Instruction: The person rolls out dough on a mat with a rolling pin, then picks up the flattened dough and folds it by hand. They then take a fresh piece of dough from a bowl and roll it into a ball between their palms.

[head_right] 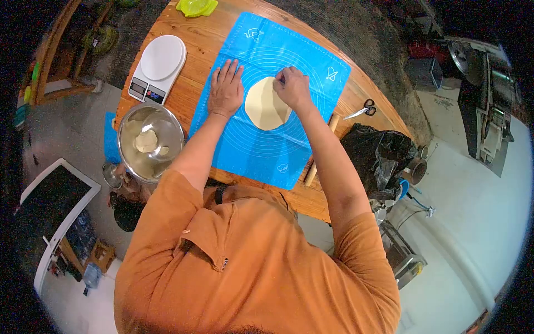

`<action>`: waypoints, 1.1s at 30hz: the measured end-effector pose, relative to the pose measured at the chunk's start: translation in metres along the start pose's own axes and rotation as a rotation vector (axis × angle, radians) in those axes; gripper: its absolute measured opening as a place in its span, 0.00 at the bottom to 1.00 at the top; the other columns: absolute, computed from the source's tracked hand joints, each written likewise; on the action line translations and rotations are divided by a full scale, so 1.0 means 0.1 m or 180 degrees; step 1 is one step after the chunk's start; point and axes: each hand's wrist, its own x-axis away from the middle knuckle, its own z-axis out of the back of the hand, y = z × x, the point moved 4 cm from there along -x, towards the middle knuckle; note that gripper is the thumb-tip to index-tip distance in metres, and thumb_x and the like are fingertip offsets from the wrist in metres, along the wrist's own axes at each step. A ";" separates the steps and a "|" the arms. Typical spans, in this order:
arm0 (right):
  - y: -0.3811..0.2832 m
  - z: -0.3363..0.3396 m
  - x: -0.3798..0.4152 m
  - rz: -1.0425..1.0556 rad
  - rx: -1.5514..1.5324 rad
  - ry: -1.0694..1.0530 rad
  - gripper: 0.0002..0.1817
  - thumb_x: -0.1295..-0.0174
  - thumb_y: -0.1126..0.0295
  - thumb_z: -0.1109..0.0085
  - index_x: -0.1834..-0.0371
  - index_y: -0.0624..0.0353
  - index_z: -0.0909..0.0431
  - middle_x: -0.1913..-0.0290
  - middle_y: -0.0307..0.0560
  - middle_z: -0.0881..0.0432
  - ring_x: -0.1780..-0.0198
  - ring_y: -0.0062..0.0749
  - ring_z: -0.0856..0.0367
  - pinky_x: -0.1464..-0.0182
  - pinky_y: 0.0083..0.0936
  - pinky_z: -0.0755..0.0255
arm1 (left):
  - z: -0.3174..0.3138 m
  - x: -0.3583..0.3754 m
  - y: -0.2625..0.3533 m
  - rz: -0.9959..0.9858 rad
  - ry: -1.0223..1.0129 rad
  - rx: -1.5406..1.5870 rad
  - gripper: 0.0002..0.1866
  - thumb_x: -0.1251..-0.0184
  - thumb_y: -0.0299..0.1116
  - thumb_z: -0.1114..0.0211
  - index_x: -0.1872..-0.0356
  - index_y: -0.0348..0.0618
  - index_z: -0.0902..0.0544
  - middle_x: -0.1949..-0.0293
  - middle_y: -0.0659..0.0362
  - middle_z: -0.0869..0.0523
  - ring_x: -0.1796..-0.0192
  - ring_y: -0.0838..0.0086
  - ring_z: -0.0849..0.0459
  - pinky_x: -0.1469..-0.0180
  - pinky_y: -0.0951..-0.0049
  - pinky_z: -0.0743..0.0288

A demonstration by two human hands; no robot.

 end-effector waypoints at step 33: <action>-0.10 0.05 0.05 0.0815 -0.0387 0.0100 0.07 0.33 0.66 0.33 0.58 0.55 0.15 0.58 0.47 0.13 0.50 0.50 0.16 0.46 0.47 0.27 | -0.02 0.00 -0.05 -0.0006 0.0120 0.0240 0.23 0.21 0.39 0.44 0.30 0.44 0.19 0.21 0.55 0.26 0.17 0.61 0.35 0.16 0.49 0.47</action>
